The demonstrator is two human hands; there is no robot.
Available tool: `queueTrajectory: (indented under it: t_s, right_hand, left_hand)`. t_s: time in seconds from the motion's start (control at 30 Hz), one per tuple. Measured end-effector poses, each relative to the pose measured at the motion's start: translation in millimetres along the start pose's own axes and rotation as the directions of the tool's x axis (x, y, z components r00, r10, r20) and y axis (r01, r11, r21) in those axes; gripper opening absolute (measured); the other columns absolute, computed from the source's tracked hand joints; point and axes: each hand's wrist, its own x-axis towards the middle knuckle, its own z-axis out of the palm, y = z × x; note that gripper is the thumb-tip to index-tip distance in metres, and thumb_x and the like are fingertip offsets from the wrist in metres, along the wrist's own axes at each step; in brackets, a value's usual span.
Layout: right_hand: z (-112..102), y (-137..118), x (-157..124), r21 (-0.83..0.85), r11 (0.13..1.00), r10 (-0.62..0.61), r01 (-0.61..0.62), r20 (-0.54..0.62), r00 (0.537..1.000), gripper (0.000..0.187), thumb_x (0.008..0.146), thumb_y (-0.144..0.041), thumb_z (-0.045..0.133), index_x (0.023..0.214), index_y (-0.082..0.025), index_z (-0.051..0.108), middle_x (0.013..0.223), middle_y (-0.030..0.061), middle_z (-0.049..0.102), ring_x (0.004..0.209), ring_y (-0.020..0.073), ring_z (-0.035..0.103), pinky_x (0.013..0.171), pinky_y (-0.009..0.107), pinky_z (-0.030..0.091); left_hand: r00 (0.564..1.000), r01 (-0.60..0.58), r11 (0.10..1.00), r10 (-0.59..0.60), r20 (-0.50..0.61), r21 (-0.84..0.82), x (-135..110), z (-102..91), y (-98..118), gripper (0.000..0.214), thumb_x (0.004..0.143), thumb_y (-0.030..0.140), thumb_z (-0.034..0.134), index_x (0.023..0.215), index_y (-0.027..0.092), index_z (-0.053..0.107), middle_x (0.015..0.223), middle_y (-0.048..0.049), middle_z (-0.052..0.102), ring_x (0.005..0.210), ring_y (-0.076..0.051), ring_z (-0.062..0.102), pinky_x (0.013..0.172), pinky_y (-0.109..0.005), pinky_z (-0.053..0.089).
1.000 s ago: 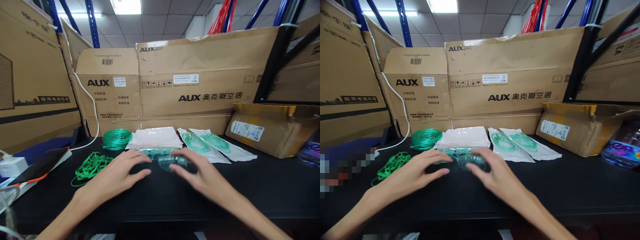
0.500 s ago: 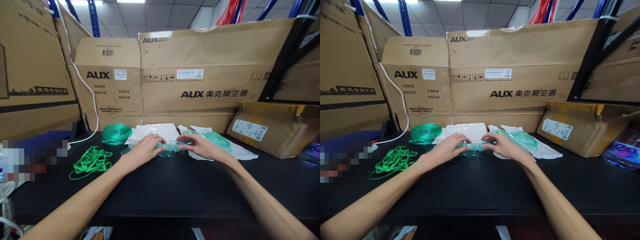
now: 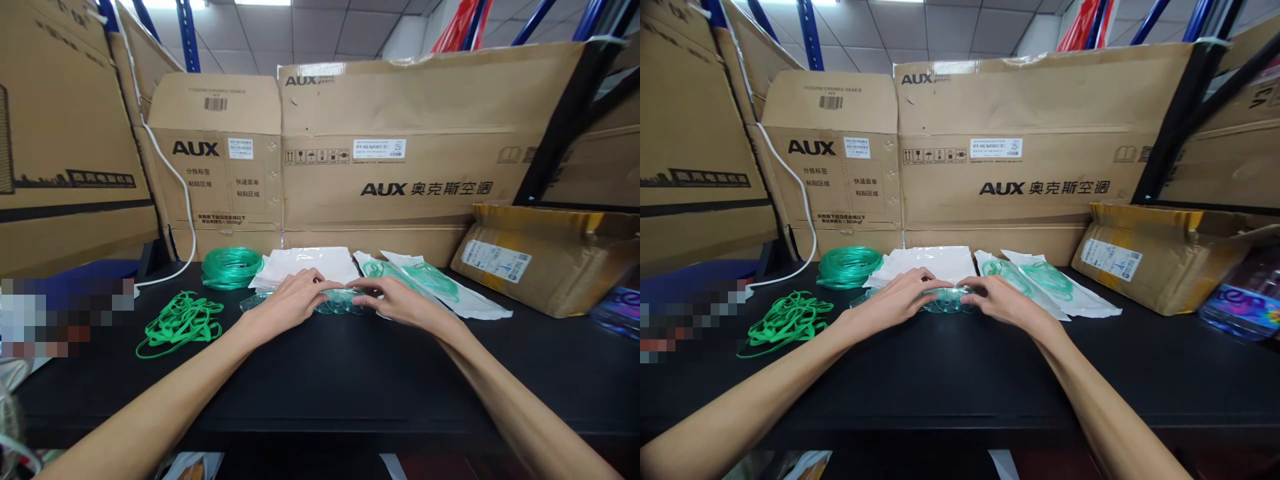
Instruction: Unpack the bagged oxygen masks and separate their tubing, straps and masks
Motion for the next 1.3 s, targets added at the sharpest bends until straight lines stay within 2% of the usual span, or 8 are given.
queueTrajectory:
  t_s: [0.23, 0.5, 0.73, 0.87, 1.0, 1.17, 1.23, 1.3]
  right_hand:
    - [3, 0, -1, -0.024, 0.999, -0.028, 0.028, -0.002, 1.000, 0.039, 0.097, -0.035, 0.051, 0.129, -0.021, 0.069, 0.123, 0.0096, 0.073, 0.108, 0.0280, 0.067, 0.097, 0.040, 0.048]
    - [0, -1, -5, -0.067, 0.994, -0.095, 0.091, -0.058, 0.994, 0.036, 0.096, -0.026, 0.050, 0.125, -0.021, 0.072, 0.119, 0.0100, 0.075, 0.106, 0.0270, 0.070, 0.096, 0.038, 0.049]
    - [8, -4, -4, -0.159, 0.984, -0.110, 0.085, -0.161, 0.981, 0.031, 0.098, -0.033, 0.054, 0.117, -0.023, 0.075, 0.115, 0.0079, 0.075, 0.106, 0.0251, 0.068, 0.097, 0.036, 0.049]
    - [-3, 5, 2, -0.230, 0.969, 0.011, -0.089, -0.319, 0.948, 0.033, 0.104, -0.036, 0.044, 0.113, -0.021, 0.072, 0.121, 0.0083, 0.071, 0.114, 0.0218, 0.064, 0.102, 0.038, 0.048]
    - [-34, 34, 3, -0.293, 0.873, 0.246, -0.390, -0.425, 0.871, 0.026, 0.099, -0.035, 0.059, 0.119, -0.018, 0.065, 0.128, 0.0095, 0.064, 0.115, 0.0242, 0.062, 0.099, 0.048, 0.050]
    - [-57, 75, 1, -0.351, 0.638, 0.557, -0.685, -0.405, 0.726, 0.036, 0.097, -0.035, 0.062, 0.128, -0.018, 0.059, 0.131, 0.0106, 0.060, 0.112, 0.0255, 0.063, 0.093, 0.048, 0.054]
    - [-58, 88, 1, -0.372, 0.578, 0.631, -0.726, -0.360, 0.687, 0.036, 0.097, -0.036, 0.062, 0.128, -0.018, 0.059, 0.129, 0.0103, 0.061, 0.109, 0.0247, 0.064, 0.091, 0.047, 0.055]
    - [-56, 97, 2, -0.394, 0.556, 0.663, -0.731, -0.321, 0.677, 0.035, 0.097, -0.036, 0.062, 0.127, -0.018, 0.060, 0.129, 0.0101, 0.062, 0.108, 0.0241, 0.064, 0.091, 0.046, 0.055]
  left_hand:
    - [0.999, 0.041, 0.999, -0.041, 0.006, 0.005, -1, -2.3, 6, 0.036, 0.106, 0.034, 0.040, 0.140, 0.031, 0.053, 0.120, -0.0075, 0.057, 0.116, -0.025, 0.054, 0.100, -0.042, 0.043]
    - [0.999, 0.041, 0.999, -0.042, -0.022, -0.034, -1, -1.4, 6, 0.035, 0.105, 0.035, 0.043, 0.138, 0.028, 0.053, 0.124, -0.0078, 0.058, 0.120, -0.025, 0.053, 0.104, -0.043, 0.043]
    - [0.999, 0.032, 0.999, -0.032, -0.041, -0.006, -1, -1.0, 6, 0.035, 0.105, 0.034, 0.043, 0.137, 0.028, 0.056, 0.121, -0.0085, 0.060, 0.115, -0.025, 0.056, 0.099, -0.042, 0.046]
    - [0.998, 0.033, 0.999, -0.033, -0.048, 0.003, -2, -0.9, 6, 0.036, 0.105, 0.035, 0.044, 0.138, 0.029, 0.056, 0.120, -0.0082, 0.060, 0.115, -0.026, 0.056, 0.099, -0.043, 0.045]
    - [0.997, 0.050, 0.999, -0.049, -0.056, 0.014, -3, -1.4, 7, 0.036, 0.105, 0.033, 0.044, 0.138, 0.029, 0.057, 0.122, -0.0089, 0.059, 0.116, -0.027, 0.057, 0.098, -0.044, 0.045]
    - [0.996, 0.056, 0.998, -0.055, -0.076, 0.018, -5, -2.3, 9, 0.035, 0.104, 0.031, 0.046, 0.136, 0.029, 0.058, 0.121, -0.0083, 0.060, 0.115, -0.027, 0.058, 0.098, -0.043, 0.044]
    - [0.995, 0.049, 0.999, -0.048, -0.085, 0.009, -5, -2.1, 9, 0.035, 0.104, 0.031, 0.046, 0.136, 0.030, 0.058, 0.120, -0.0078, 0.061, 0.115, -0.026, 0.058, 0.096, -0.041, 0.045]
    - [0.995, 0.038, 0.999, -0.038, -0.094, -0.002, -5, -1.2, 8, 0.034, 0.104, 0.032, 0.046, 0.136, 0.029, 0.058, 0.120, -0.0080, 0.061, 0.114, -0.027, 0.059, 0.095, -0.041, 0.045]
